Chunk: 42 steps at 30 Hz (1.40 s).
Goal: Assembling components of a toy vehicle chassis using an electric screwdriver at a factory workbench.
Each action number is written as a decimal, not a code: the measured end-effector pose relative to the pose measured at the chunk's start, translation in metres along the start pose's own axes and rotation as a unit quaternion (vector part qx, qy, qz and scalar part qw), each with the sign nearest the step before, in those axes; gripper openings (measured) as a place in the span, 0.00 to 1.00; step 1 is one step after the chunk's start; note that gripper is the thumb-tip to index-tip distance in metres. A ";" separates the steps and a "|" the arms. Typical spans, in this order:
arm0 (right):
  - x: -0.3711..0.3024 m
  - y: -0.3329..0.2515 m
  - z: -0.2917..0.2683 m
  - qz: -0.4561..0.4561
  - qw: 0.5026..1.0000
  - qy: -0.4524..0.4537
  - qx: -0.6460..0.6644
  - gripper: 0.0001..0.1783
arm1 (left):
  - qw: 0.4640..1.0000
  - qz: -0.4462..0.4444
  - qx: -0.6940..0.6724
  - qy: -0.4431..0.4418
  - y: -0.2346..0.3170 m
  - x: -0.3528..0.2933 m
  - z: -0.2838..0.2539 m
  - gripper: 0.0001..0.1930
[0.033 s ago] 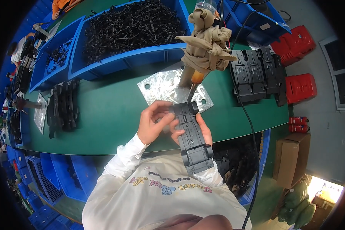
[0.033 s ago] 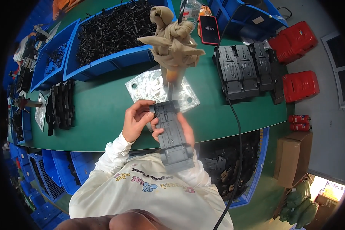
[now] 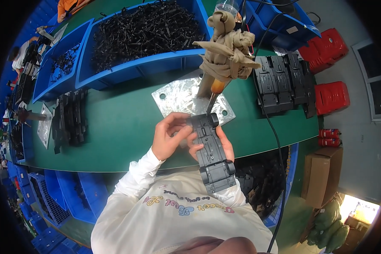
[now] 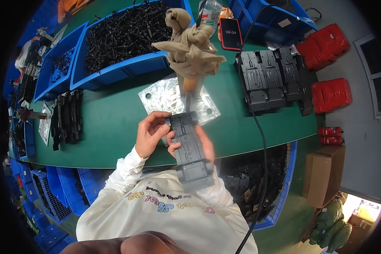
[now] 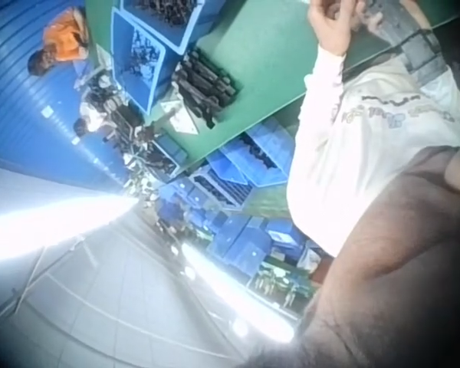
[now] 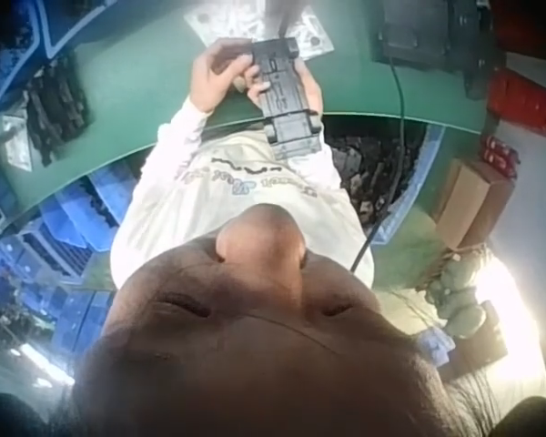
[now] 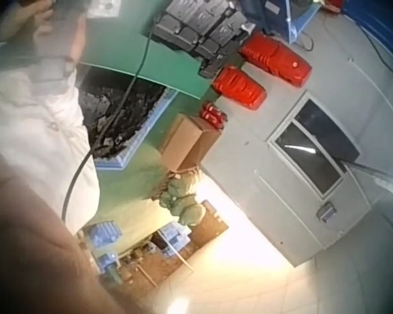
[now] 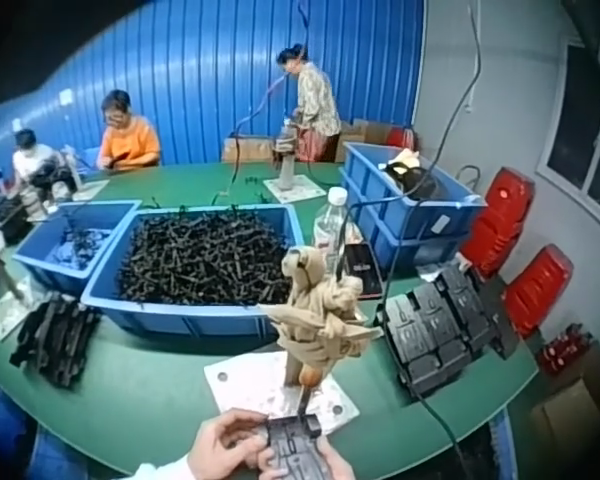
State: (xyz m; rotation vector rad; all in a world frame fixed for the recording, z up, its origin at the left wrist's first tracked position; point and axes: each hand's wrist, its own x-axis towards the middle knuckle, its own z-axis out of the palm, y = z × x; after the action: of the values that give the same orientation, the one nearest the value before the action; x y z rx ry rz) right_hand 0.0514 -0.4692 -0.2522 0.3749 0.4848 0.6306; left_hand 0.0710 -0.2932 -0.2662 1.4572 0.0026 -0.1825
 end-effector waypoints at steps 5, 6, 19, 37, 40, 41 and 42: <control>-0.002 0.000 -0.003 -0.001 1.000 -0.004 -0.004 0.27 | 1.000 0.006 -0.006 0.002 -0.003 -0.003 0.002 0.17; -0.002 0.001 -0.002 0.000 1.000 -0.008 -0.006 0.27 | 1.000 0.011 -0.005 -0.002 -0.002 -0.003 0.002 0.17; -0.003 0.000 0.001 -0.004 1.000 -0.006 -0.014 0.28 | 1.000 0.004 -0.002 -0.001 -0.003 -0.002 0.002 0.16; -0.003 0.000 0.000 0.008 1.000 -0.008 0.017 0.29 | 1.000 -0.007 -0.021 -0.005 -0.005 -0.001 0.000 0.19; -0.002 0.001 0.000 0.000 1.000 -0.015 0.008 0.29 | 1.000 -0.010 -0.018 -0.008 -0.004 -0.001 -0.001 0.19; -0.002 0.000 0.000 0.000 1.000 -0.014 0.006 0.29 | 1.000 -0.011 -0.018 -0.008 -0.004 -0.001 -0.001 0.19; -0.002 0.000 0.001 0.000 1.000 -0.014 0.005 0.28 | 1.000 -0.009 -0.019 -0.007 -0.003 -0.001 0.000 0.19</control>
State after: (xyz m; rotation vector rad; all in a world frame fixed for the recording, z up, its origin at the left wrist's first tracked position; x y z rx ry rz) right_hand 0.0504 -0.4703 -0.2507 0.3923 0.4618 0.6229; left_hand 0.0700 -0.2932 -0.2689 1.4177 0.0088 -0.2064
